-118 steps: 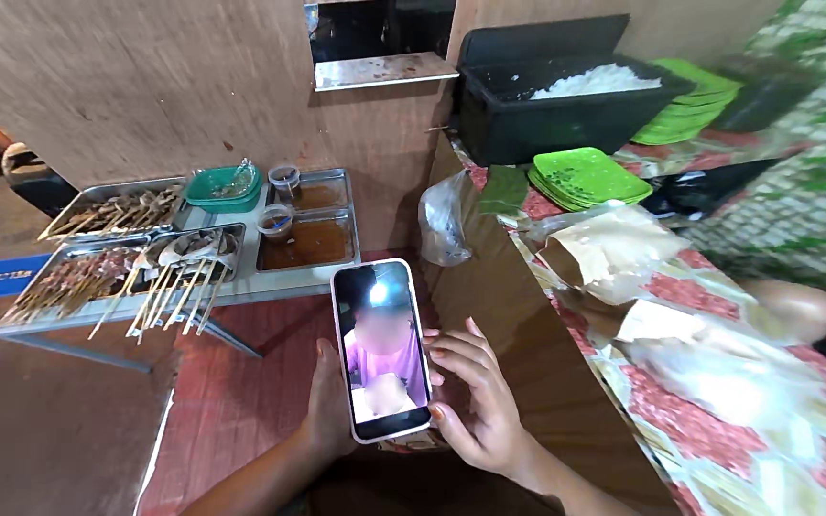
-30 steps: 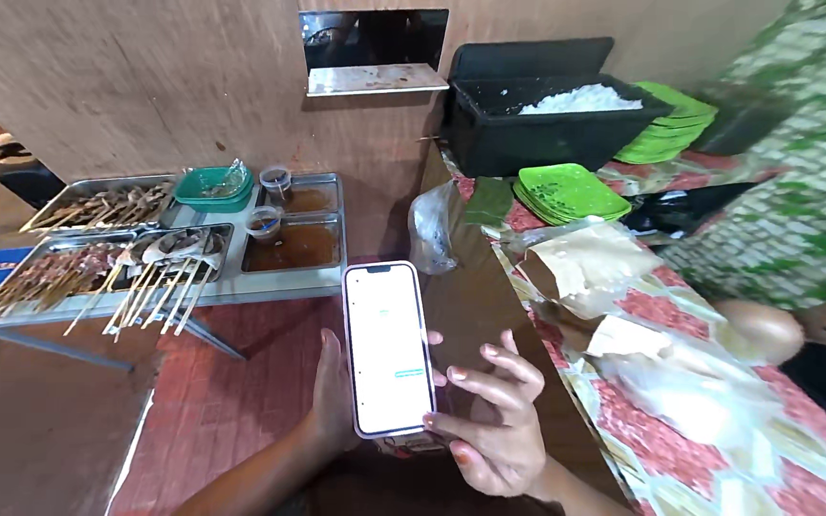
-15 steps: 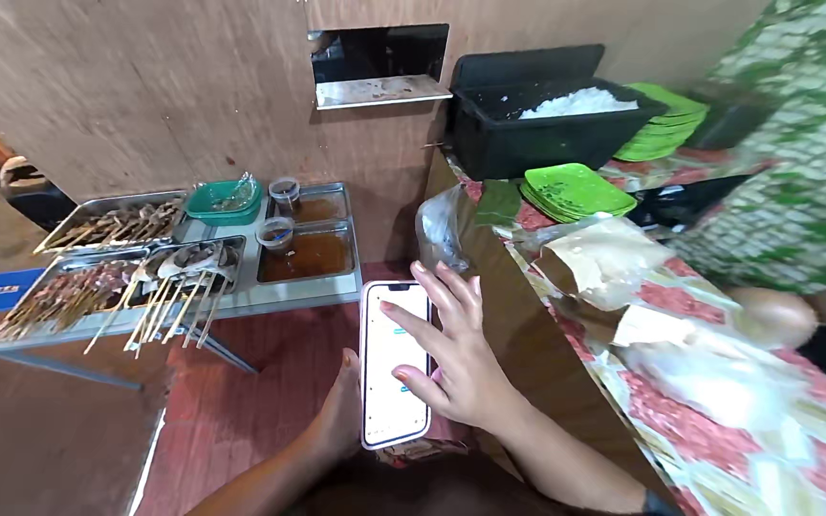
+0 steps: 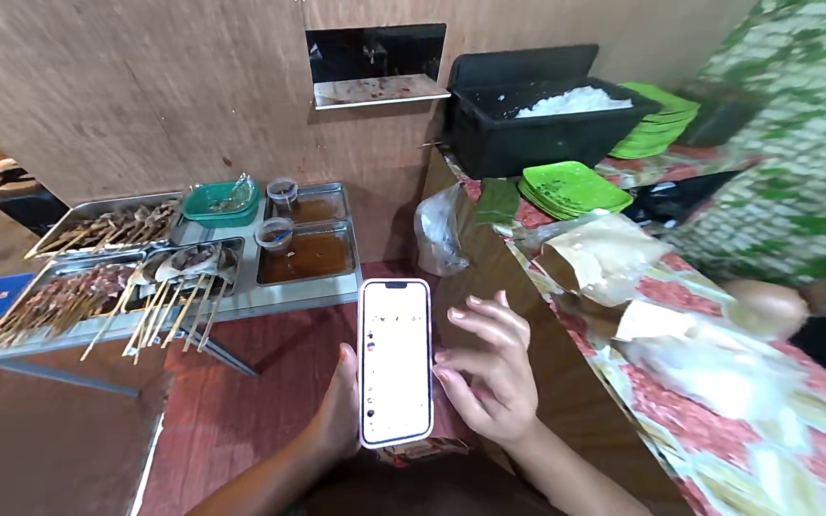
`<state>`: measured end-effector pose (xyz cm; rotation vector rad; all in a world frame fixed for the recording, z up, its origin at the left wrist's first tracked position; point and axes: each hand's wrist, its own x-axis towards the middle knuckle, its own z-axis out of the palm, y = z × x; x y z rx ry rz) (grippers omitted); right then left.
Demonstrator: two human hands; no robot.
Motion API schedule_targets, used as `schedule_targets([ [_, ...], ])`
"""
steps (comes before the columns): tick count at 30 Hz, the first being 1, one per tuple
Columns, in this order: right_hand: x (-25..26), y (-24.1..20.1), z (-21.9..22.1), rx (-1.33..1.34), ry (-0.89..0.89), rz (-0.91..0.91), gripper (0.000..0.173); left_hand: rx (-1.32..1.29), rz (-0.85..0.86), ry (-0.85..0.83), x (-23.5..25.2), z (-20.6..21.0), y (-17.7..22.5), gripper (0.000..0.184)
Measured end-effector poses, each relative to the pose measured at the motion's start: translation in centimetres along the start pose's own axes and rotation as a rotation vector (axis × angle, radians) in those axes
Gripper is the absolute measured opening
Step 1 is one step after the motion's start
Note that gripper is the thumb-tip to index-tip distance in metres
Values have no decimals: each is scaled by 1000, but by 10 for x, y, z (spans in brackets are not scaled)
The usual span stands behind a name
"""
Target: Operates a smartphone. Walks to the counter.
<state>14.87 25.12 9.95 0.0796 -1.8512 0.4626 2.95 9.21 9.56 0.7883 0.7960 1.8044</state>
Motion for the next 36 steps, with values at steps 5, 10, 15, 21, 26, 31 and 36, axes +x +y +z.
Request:
schedule_targets([
  [5,-24,-4,-20,36,-150,-8,36,-93,28,86,7,7,-6,76],
  [10,-44,-11,-26,140,-293,-3,53,-158,64,54,17,11,-15,79],
  [15,-49,-4,-41,147,-329,15,56,-146,78,117,26,24,-24,77],
  [21,-50,7,-58,176,-353,26,56,-201,50,89,36,37,-36,72],
  [26,-49,19,-70,187,-356,0,56,-240,76,50,46,46,-46,70],
  [31,-49,33,-82,201,-369,-13,55,-250,98,10,56,53,-56,67],
  [36,-49,48,-93,212,-369,-43,55,-159,125,56,65,62,-65,68],
])
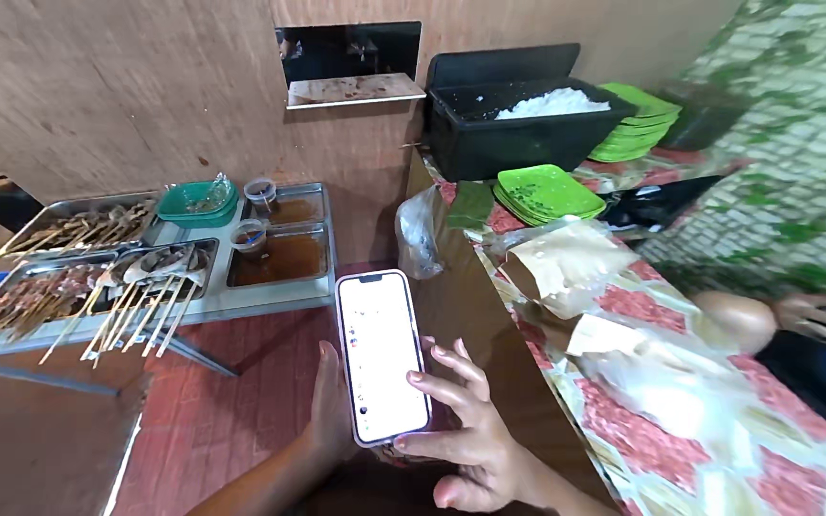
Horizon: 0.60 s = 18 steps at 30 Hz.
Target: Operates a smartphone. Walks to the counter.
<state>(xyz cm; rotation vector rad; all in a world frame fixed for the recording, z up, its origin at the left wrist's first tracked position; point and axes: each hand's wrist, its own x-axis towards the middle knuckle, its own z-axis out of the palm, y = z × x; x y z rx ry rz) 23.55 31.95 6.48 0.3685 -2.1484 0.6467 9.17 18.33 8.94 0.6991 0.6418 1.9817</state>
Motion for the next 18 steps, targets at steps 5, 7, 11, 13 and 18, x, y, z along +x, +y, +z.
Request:
schedule_targets([
  [5,-4,12,-8,10,6,-15,55,4,-9,-3,9,5,-8,69],
  [7,-5,17,-10,13,9,-23,55,7,-1,-17,12,6,-10,69],
  [11,-7,24,-12,16,13,-35,55,14,11,-48,18,2,-13,70],
  [13,-7,26,-10,13,16,-41,55,17,2,-29,20,3,-12,71],
  [18,-3,23,-2,23,31,-41,55,15,-16,-44,17,-3,-4,70],
])
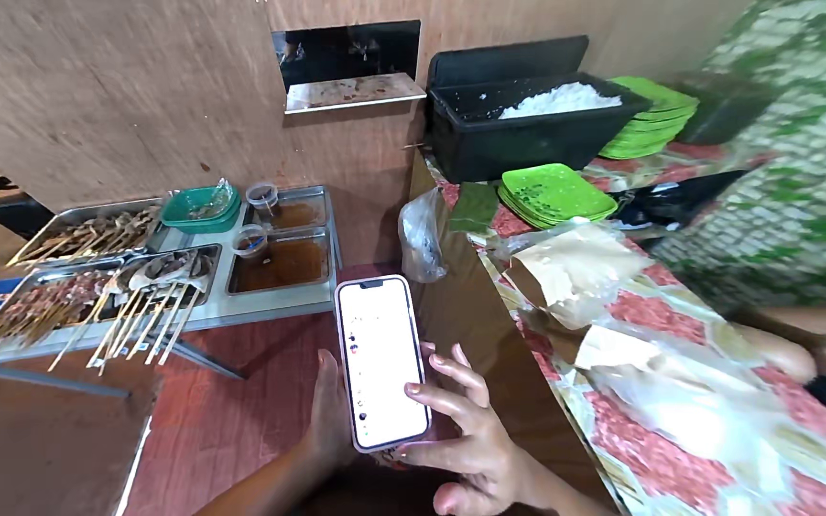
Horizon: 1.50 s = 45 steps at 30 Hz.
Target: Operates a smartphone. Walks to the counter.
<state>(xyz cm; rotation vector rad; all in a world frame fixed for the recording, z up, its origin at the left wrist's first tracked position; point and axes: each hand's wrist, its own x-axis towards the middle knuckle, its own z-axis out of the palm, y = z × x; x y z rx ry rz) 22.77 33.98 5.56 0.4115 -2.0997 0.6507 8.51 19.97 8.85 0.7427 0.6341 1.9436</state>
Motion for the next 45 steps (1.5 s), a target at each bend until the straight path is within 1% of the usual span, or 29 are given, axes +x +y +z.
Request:
schedule_targets([
  [10,18,-22,40,18,12,-32,53,-16,37,-51,-32,-23,32,68],
  [17,31,-40,70,9,21,-15,53,-9,36,-113,-56,-42,56,69],
  [25,41,-52,93,-8,5,-7,52,-19,25,-112,-71,-55,76,69],
  [32,47,-57,102,-18,-1,-15,51,-52,29,-145,-73,-63,83,70],
  [40,45,-59,101,-31,2,-14,52,-76,13,-159,-73,-63,81,71],
  [45,40,-60,95,-25,-24,-10,53,-50,21,-118,-72,-57,74,70],
])
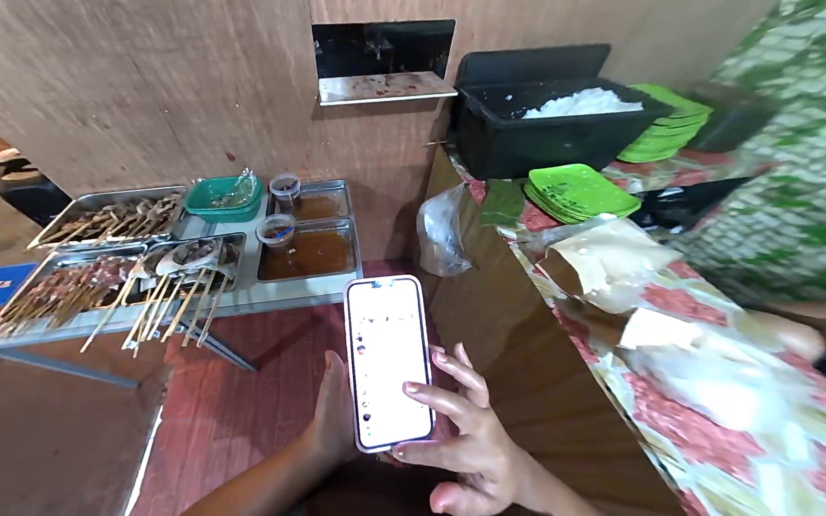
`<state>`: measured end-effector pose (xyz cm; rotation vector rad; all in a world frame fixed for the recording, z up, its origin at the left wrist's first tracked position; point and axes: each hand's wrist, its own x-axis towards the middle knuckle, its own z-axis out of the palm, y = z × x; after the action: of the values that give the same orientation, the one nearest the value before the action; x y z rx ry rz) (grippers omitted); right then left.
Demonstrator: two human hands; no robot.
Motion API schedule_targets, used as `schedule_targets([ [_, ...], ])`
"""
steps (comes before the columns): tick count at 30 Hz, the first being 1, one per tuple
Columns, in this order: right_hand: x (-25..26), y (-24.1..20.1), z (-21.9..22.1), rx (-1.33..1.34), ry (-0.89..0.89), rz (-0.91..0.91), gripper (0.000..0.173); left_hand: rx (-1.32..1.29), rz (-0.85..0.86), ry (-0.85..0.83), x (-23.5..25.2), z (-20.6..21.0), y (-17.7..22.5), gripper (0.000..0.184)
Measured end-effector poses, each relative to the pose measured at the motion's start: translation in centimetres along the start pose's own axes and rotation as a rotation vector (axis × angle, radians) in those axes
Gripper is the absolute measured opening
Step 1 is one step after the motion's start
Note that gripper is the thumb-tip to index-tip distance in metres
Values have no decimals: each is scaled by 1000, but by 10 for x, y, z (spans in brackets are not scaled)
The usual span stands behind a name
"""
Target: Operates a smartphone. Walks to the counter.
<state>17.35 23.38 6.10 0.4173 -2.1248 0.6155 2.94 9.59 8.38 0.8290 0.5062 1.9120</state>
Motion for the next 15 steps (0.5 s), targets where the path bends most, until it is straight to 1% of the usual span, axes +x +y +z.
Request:
schedule_targets([
  [6,-7,0,-14,-58,6,-9,54,-18,-21,10,5,10,-10,72],
  [11,-14,3,-26,-49,3,-17,53,-23,-43,14,10,17,-20,74],
  [15,-20,6,-37,-42,0,-22,54,-28,-43,44,17,25,-30,71],
])
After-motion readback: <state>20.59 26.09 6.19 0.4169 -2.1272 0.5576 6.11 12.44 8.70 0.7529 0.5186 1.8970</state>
